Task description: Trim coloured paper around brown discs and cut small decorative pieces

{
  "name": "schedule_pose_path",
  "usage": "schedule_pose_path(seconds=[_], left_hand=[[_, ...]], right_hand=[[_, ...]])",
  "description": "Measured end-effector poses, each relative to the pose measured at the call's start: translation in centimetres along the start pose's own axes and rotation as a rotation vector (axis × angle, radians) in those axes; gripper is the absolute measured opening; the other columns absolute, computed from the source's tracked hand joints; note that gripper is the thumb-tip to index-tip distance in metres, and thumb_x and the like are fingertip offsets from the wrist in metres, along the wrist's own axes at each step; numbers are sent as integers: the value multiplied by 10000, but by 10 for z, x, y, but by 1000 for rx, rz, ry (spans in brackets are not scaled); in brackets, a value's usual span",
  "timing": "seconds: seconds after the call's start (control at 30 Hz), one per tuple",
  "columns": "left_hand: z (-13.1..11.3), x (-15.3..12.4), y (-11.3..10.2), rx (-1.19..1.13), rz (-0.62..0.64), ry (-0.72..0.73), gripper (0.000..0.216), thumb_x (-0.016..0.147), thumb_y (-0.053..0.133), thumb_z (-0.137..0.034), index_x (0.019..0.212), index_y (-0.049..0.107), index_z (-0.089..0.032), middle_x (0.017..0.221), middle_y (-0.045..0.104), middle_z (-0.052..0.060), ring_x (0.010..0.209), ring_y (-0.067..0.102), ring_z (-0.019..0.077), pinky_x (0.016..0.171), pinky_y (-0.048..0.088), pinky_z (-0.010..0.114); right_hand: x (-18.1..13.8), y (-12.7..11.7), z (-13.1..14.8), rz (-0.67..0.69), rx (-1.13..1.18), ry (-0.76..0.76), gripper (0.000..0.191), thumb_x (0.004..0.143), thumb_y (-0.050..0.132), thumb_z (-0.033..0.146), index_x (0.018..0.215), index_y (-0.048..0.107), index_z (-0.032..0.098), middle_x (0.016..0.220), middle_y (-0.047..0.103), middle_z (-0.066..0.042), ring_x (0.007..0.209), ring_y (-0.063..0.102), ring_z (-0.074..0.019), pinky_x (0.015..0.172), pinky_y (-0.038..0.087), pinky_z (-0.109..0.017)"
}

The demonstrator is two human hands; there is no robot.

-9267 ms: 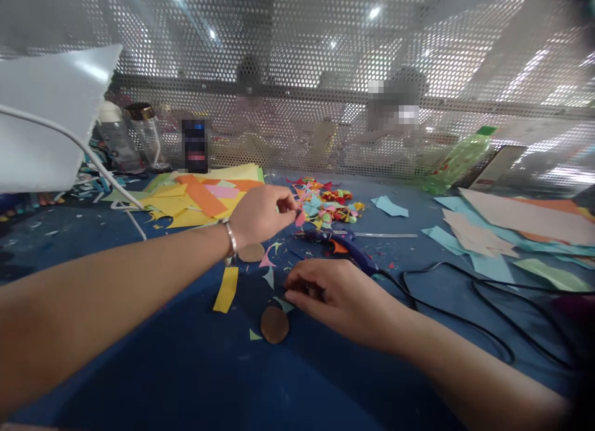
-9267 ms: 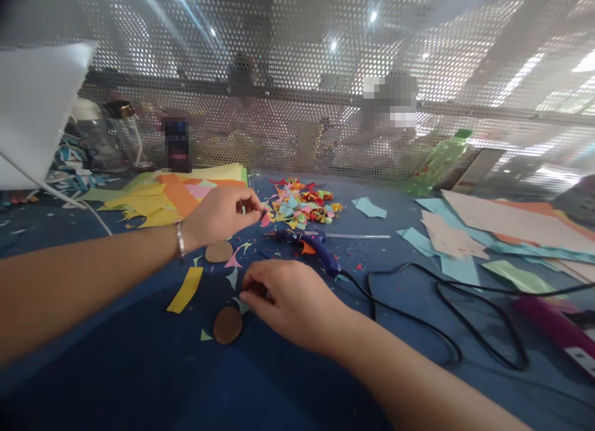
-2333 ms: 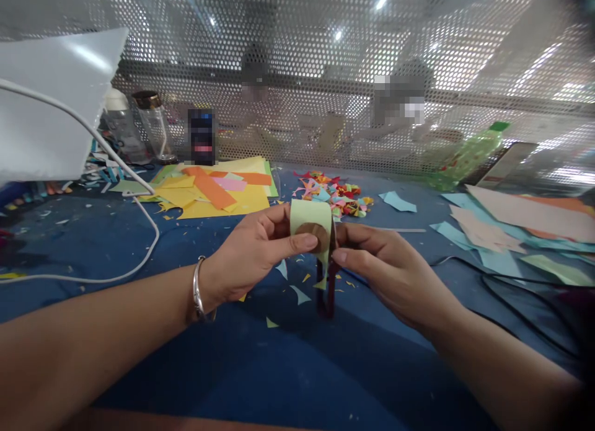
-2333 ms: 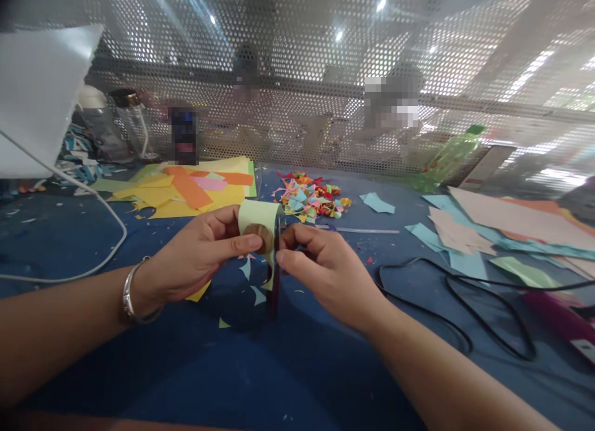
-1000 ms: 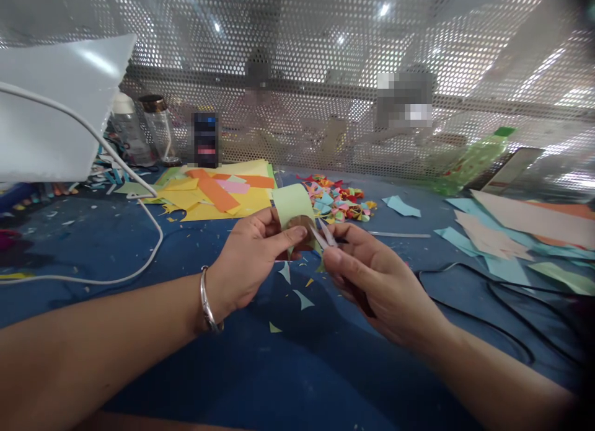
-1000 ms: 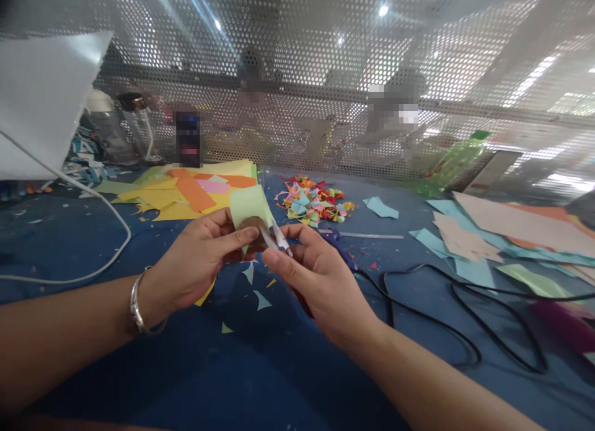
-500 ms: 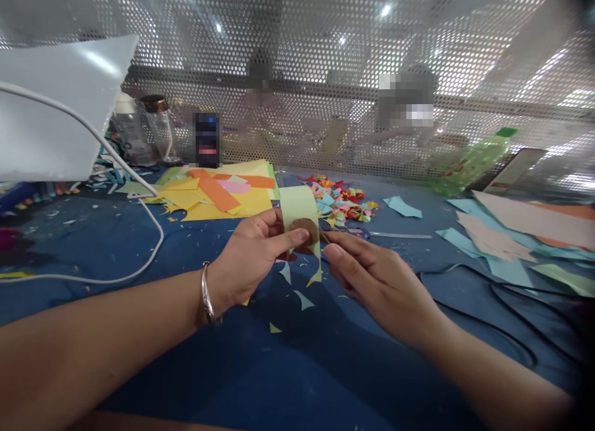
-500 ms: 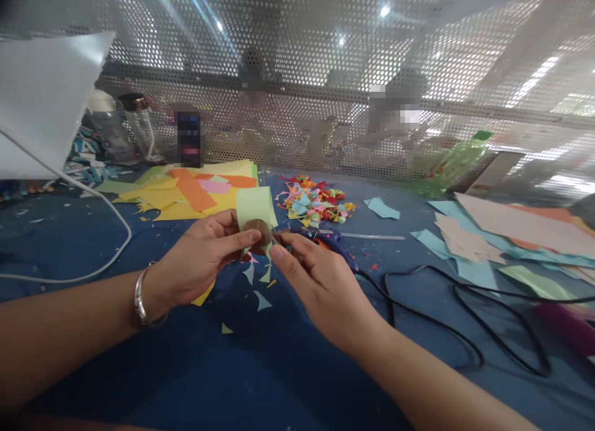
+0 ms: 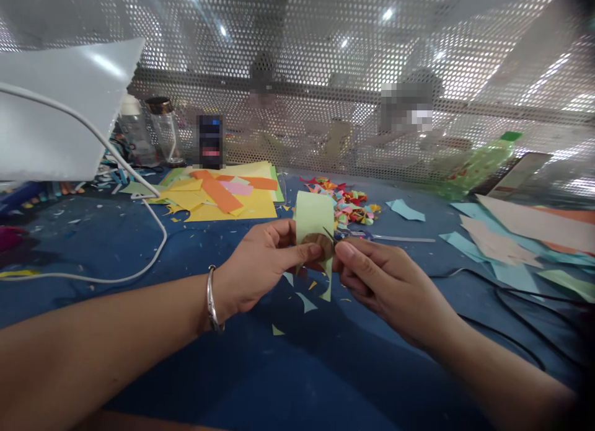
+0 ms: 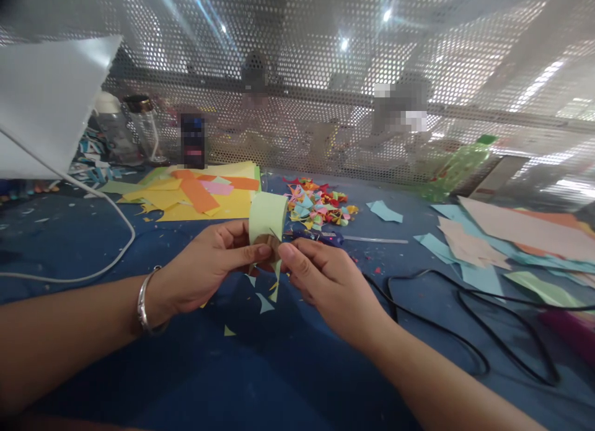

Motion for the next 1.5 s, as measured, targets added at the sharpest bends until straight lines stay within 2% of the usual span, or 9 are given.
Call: schedule_pose_path(seconds=[0.13, 0.57, 1.0, 1.5], left_hand=[[0, 0, 0, -18, 9, -8, 164, 762, 762, -177, 901, 696, -122, 835, 709, 40, 718, 638, 115, 651, 445, 227], [0, 0, 1, -56, 55, -3, 180, 747, 776, -176, 898, 700, -115, 832, 711, 41, 716, 638, 118, 654, 456, 234], [-4, -1, 3, -48, 82, 57, 135, 769, 751, -170, 881, 684, -136, 854, 673, 14, 761, 599, 109, 724, 478, 254], [-3, -1, 3, -13, 90, 50, 219, 733, 792, -189, 921, 698, -125, 837, 682, 22, 723, 603, 110, 694, 473, 254]], right_hand=[[-1, 1, 0, 23, 78, 30, 471, 875, 566, 631, 714, 500, 194, 537, 261, 96, 425, 183, -48, 367, 127, -185], [-1, 0, 2, 40, 85, 35, 516, 823, 599, 675, 681, 484, 193, 514, 281, 96, 410, 193, -42, 357, 123, -181], [-4, -2, 2, 78, 86, 54, 502, 854, 579, 654, 689, 511, 185, 498, 270, 99, 406, 179, -40, 358, 103, -183], [-4, -6, 2, 87, 45, 52, 495, 866, 571, 642, 682, 492, 189, 518, 259, 95, 427, 204, -51, 372, 132, -186]])
Point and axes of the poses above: each hand's wrist, its own x-axis towards the middle knuckle, its own y-axis out of the palm, z = x × y, the point moved 5 cm from there along x, towards the middle knuckle
